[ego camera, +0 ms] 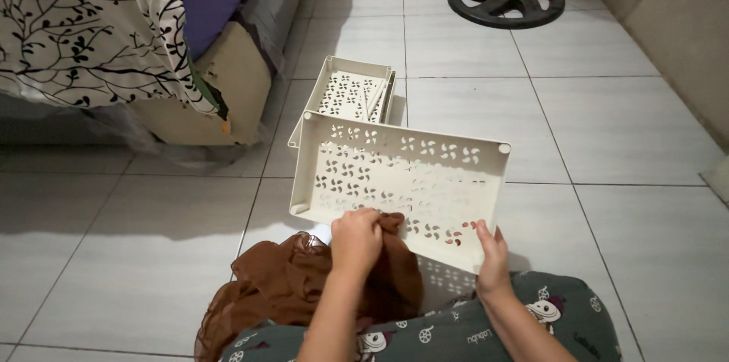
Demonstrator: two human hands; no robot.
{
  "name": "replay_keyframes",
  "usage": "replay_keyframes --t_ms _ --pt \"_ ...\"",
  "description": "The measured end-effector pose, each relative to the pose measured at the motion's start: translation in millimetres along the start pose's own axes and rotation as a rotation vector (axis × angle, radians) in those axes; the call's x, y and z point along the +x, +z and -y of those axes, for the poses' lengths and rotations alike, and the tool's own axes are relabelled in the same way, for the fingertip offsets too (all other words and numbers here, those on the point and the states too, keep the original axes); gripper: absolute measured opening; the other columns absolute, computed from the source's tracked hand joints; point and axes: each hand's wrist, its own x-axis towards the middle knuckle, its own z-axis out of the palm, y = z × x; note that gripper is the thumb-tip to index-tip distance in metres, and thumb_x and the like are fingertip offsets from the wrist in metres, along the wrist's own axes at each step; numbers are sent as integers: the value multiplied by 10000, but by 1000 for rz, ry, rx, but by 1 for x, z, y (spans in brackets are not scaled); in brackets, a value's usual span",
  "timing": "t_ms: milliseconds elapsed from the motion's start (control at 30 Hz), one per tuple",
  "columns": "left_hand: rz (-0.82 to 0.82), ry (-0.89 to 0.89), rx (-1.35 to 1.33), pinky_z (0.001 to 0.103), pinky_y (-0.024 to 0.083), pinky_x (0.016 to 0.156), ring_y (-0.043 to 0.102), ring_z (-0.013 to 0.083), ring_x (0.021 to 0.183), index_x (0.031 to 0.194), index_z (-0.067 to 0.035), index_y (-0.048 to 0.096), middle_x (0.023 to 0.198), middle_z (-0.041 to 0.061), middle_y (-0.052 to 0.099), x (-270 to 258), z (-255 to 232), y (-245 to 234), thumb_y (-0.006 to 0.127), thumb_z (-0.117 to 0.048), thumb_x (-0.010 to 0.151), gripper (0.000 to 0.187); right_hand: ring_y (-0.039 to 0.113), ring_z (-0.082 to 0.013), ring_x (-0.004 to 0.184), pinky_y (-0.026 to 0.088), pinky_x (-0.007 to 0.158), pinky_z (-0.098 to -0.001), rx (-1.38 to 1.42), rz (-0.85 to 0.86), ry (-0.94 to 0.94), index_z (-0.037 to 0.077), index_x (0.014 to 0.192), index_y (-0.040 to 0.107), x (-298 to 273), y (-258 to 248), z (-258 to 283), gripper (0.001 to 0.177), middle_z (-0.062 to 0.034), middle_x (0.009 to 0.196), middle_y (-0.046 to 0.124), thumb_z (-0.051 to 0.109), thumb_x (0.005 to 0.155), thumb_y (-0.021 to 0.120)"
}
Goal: The person wipes a white perforated plastic tray with a brown cloth, then inserts four white plastic rods into the tray's corner holes to form legs. They place a second identical tray on top of the rods to create a two-tier stand.
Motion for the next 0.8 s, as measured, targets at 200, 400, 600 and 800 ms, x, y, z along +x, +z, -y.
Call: replay_keyframes --t_ms 200,400,600,800 --pt "180 256 -455 459 566 872 708 316 936 1003 -111 747 969 94 750 -25 -63 16 578 -97 778 282 662 -221 975 536 858 -345 32 -9 -6 -28 1325 556 -3 3 7 491 -143 1129 677 338 998 544" --pt "108 468 -294 475 446 952 632 301 1099 997 -106 725 1064 90 681 -43 -99 28 678 -118 767 235 656 -253 899 535 759 -376 141 -63 -23 -27 1301 556 -4 2 6 451 -153 1077 663 336 1033 535" --pt "-16 253 -34 530 407 1015 561 315 1143 942 -226 797 1167 74 646 -12 -39 25 691 -163 818 175 663 -217 1019 525 881 -334 181 -173 -26 -20 1333 542 3 5 5 488 -129 1179 673 341 1006 525" --pt "-168 -71 316 625 392 976 550 382 1164 863 -167 814 1182 173 626 -1 32 9 725 -187 640 241 629 -200 1005 480 903 -314 -40 -88 -80 -64 1265 595 -2 0 2 453 -136 1118 686 309 1009 566"
